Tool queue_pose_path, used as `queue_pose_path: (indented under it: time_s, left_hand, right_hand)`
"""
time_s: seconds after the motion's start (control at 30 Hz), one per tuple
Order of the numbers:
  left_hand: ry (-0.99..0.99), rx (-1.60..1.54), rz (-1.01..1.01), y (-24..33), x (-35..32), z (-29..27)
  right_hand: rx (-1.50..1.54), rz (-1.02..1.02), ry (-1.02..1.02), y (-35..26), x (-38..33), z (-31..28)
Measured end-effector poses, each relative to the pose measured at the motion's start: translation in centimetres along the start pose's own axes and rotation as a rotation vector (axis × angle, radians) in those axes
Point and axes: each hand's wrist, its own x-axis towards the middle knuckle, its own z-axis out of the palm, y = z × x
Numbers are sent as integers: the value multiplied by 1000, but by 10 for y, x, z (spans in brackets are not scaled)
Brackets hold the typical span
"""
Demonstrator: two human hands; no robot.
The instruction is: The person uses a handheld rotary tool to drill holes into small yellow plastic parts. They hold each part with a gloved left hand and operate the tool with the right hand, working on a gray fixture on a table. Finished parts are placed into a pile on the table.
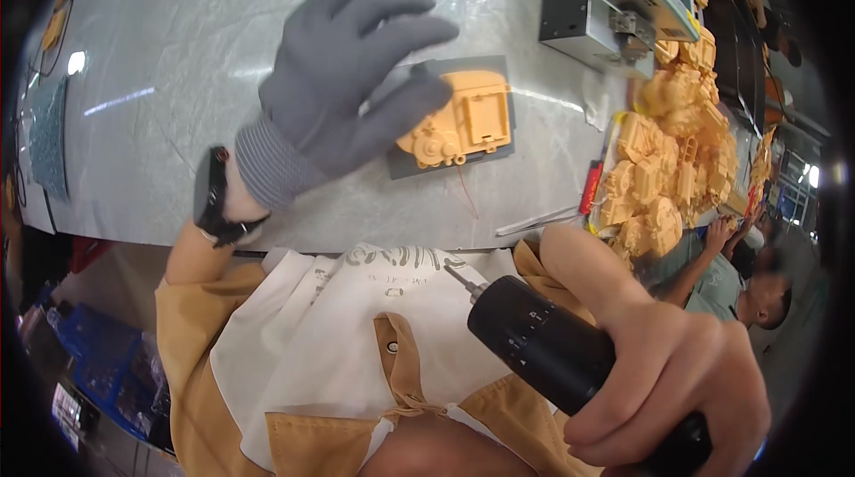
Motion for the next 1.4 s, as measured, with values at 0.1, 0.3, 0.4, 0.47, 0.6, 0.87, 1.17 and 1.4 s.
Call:
queue_pose_path:
  time_s: [0.1,0.3,0.4,0.47,0.6,0.87,1.17,1.4]
  left_hand:
    - [138,-105,-66,5,-32,14]
    - [162,-242,-228,11,-55,40]
    - [119,-325,-243,8,-61,50]
    - [127,-325,-226,6,-63,54]
    - [120,-267,-208,7,-63,55]
    - [78,-294,-279,11,-66,58]
    - [120,-289,-270,11,-66,63]
    - [90,-292,-276,11,-67,63]
  right_hand:
    - [-22,88,-35,15,-1,1]
    - [-158,-159,-16,64,-33,-15]
    - [-273,-171,64,72,-45,-18]
    - [-290,-182,65,77,-49,-19]
    - [-357,-152,129,86,-50,-20]
    - [-339,-195,172,92,-49,-21]
    - [-393,-144,150,94,-50,-20]
    - [-357,-161,224,97,-54,-19]
